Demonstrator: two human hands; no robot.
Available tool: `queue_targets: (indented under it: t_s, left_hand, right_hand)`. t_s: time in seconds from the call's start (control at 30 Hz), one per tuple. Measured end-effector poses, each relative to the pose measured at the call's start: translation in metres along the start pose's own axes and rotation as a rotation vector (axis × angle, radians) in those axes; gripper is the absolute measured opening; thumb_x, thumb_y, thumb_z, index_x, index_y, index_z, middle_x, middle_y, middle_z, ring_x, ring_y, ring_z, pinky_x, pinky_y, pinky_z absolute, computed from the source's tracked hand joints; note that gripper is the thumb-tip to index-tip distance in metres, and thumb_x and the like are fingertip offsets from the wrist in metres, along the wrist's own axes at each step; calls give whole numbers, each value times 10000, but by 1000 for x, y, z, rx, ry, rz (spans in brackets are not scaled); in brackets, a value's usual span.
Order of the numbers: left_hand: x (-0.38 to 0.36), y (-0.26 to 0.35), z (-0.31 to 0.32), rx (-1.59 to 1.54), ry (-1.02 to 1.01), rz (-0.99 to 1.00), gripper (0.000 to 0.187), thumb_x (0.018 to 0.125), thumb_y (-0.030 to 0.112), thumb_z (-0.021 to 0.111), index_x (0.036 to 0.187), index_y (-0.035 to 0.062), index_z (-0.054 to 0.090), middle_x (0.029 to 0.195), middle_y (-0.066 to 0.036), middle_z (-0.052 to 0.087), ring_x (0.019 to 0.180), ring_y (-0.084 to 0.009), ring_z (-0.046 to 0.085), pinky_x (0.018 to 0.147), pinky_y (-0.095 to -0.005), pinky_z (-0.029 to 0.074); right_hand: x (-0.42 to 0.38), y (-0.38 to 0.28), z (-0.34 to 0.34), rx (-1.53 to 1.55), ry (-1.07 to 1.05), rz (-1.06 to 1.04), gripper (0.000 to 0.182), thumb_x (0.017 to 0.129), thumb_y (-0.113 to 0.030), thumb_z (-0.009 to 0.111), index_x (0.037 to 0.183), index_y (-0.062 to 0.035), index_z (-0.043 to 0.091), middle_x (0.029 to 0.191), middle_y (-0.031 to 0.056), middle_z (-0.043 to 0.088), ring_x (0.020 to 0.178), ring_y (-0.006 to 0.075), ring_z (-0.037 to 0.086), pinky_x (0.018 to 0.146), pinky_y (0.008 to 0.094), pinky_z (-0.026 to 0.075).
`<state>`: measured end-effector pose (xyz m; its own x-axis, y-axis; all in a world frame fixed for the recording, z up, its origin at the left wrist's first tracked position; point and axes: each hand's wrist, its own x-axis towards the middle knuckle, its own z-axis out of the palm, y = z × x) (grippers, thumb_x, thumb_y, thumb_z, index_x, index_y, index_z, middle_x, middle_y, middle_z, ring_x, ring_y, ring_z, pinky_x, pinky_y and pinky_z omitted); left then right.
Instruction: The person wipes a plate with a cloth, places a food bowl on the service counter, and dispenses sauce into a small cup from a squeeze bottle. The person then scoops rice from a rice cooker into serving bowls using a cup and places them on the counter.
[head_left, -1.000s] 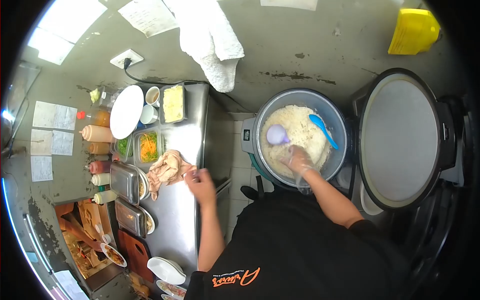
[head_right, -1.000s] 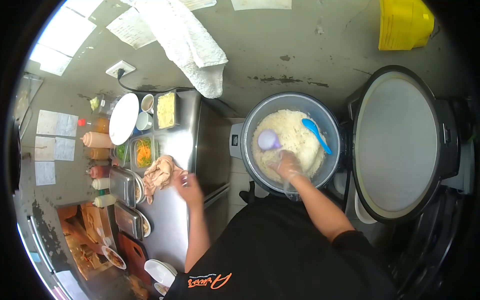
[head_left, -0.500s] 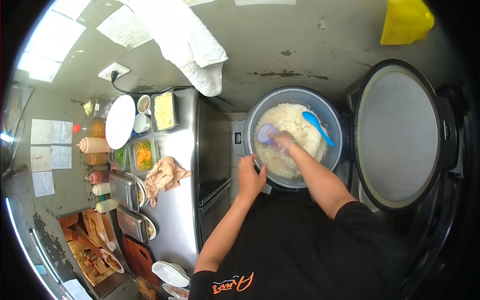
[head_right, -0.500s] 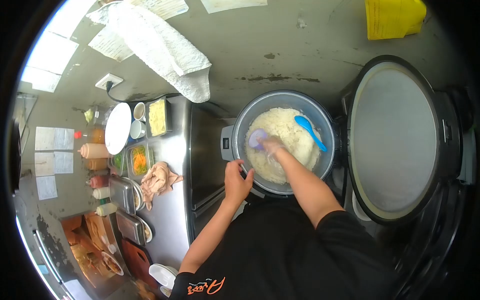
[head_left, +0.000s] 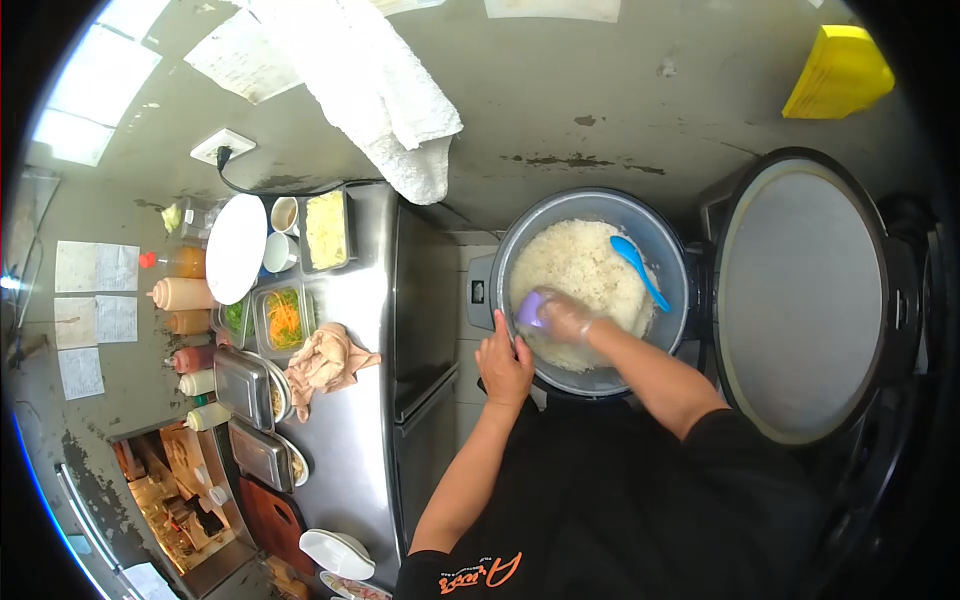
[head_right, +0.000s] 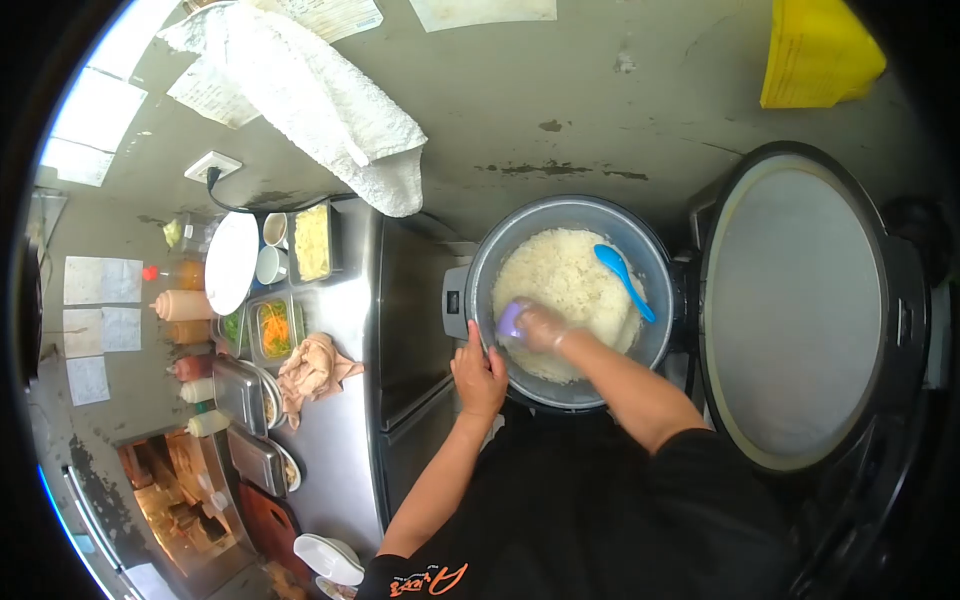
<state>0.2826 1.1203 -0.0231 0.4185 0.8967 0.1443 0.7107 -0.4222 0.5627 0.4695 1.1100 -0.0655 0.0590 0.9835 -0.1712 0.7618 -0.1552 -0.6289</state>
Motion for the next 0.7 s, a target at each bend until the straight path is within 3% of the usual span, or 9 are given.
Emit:
queue_targets:
  t_s: [0.07, 0.13, 0.2, 0.27, 0.37, 0.47, 0.53, 0.6, 0.7]
  left_hand:
    - [-1, -1, -4, 0, -20, 17, 634, 809, 117, 631, 1396, -21, 436, 713, -56, 548, 718, -255, 529, 682, -410, 380]
    - [0, 0, -4, -14, 11, 36, 633, 806, 118, 634, 1393, -22, 440, 719, -55, 552, 726, -254, 532, 693, -410, 382]
    - [-2, -1, -3, 16, 9, 28, 631, 809, 115, 634, 1391, -27, 437, 732, -59, 557, 740, -254, 533, 706, -407, 385]
    - [-2, 1, 0, 9, 28, 28, 626, 814, 112, 630, 1392, -29, 434, 736, -63, 558, 749, -254, 534, 708, -407, 386]
    - [-1, 0, -1, -15, 74, 77, 619, 819, 94, 625, 1394, -31, 435, 692, -56, 526, 711, -253, 520, 674, -403, 378]
    - [1, 4, -11, -36, -9, 27, 615, 822, 103, 627, 1392, -28, 439, 696, -50, 531, 714, -250, 523, 678, -399, 383]
    - [1, 2, -11, -17, -31, 35, 631, 825, 115, 633, 1403, -22, 422, 733, -43, 546, 738, -246, 529, 691, -402, 389]
    - [0, 1, -9, 6, -20, 35, 642, 826, 121, 637, 1410, -18, 412, 752, -40, 552, 750, -243, 532, 696, -401, 392]
    - [0, 0, -5, 23, 3, 35, 651, 823, 120, 639, 1416, -14, 406, 756, -42, 550, 752, -242, 532, 692, -395, 393]
  right_hand:
    - [-25, 2, -37, 258, -160, 310, 225, 799, -50, 557, 978, -10, 687, 1156, 230, 607, 1070, 360, 591, 947, 410, 465]
    - [-59, 4, -85, -73, 104, 325, 195, 798, -73, 566, 935, -16, 691, 1109, 223, 628, 1058, 359, 589, 934, 416, 463]
    - [-84, 33, -20, -92, 454, 278, 184, 796, -99, 567, 904, -25, 695, 1071, 223, 639, 1017, 369, 598, 902, 429, 471]
    - [-76, 49, 23, -176, 483, 239, 180, 798, -122, 567, 882, -38, 701, 1029, 219, 650, 963, 376, 611, 869, 436, 480]
    - [-2, 3, 0, -275, -77, 274, 190, 814, -153, 565, 889, -52, 707, 966, 208, 666, 927, 374, 624, 885, 418, 471]
    - [32, 30, -39, -306, 124, 182, 193, 835, -142, 562, 936, -59, 704, 1017, 186, 671, 979, 367, 616, 953, 382, 456]
    - [47, 88, -29, 306, 693, 500, 247, 829, -112, 570, 1039, -59, 688, 1163, 197, 629, 1132, 348, 559, 1026, 368, 414]
    - [12, 57, 7, 244, 503, 440, 304, 825, -86, 564, 1111, -43, 658, 1231, 211, 587, 1217, 332, 497, 1065, 365, 376]
    - [2, -5, -58, -226, -188, 173, 362, 832, -69, 549, 1183, -15, 617, 1265, 228, 562, 1251, 327, 473, 1086, 363, 357]
